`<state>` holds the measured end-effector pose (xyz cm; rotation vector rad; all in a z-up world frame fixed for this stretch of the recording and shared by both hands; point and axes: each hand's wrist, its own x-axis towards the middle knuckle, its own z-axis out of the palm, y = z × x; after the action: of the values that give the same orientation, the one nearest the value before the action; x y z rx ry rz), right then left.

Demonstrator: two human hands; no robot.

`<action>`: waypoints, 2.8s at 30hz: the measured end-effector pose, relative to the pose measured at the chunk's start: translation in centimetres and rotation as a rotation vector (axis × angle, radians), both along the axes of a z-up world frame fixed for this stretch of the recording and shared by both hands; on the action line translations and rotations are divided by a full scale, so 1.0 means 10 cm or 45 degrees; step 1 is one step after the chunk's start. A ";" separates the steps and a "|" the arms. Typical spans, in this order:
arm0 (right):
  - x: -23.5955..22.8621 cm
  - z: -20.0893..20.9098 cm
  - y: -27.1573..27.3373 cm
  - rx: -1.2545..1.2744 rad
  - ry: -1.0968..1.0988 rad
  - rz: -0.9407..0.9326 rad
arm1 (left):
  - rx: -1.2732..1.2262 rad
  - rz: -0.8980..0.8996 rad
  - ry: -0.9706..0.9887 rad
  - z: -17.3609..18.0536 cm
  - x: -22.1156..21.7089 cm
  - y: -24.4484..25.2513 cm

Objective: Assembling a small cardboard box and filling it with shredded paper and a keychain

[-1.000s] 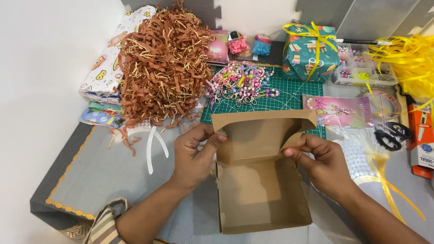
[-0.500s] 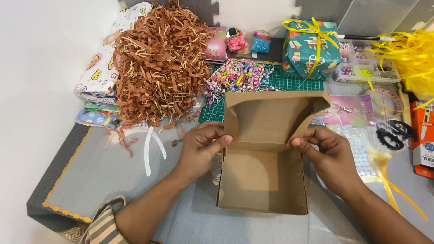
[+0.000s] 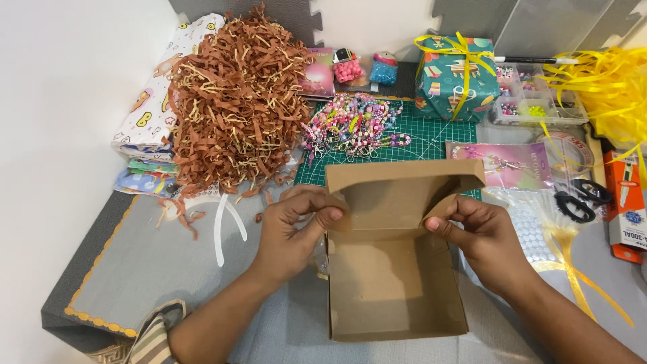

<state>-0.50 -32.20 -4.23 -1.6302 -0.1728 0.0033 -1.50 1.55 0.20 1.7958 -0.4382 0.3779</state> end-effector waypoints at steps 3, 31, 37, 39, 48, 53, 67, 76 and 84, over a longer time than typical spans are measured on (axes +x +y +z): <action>-0.01 -0.06 -0.01 0.059 -0.011 0.006 | 0.002 0.045 -0.119 -0.11 -0.01 0.00; -0.16 0.40 0.22 -0.130 0.081 -0.242 | -0.236 -0.092 0.411 -0.19 0.08 -0.12; -0.16 0.31 0.23 -0.156 0.095 -0.253 | -0.534 -0.243 0.632 -0.22 0.09 -0.14; -0.16 0.50 0.38 -0.057 0.112 -0.189 | -0.509 -0.115 0.505 -0.28 0.11 -0.17; -0.17 0.43 0.46 -0.013 0.191 -0.031 | -0.653 -0.053 0.398 -0.66 0.29 0.06; -0.12 0.28 0.38 0.147 0.120 -0.177 | -0.432 -0.061 0.287 -0.78 0.31 0.13; 0.23 0.32 -0.12 -0.119 -0.031 -0.613 | -0.426 0.195 0.058 -0.14 0.27 0.04; 0.43 0.03 -0.19 -0.012 -0.071 -0.460 | 0.236 0.787 -0.090 0.53 0.49 1.34; 0.78 -0.80 -0.62 0.006 -0.480 -0.647 | 0.887 0.941 0.079 0.28 0.89 1.81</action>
<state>7.30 -38.38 -12.27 -1.6187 -0.0410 -0.6946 7.36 19.64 3.05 2.6221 0.2006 0.7358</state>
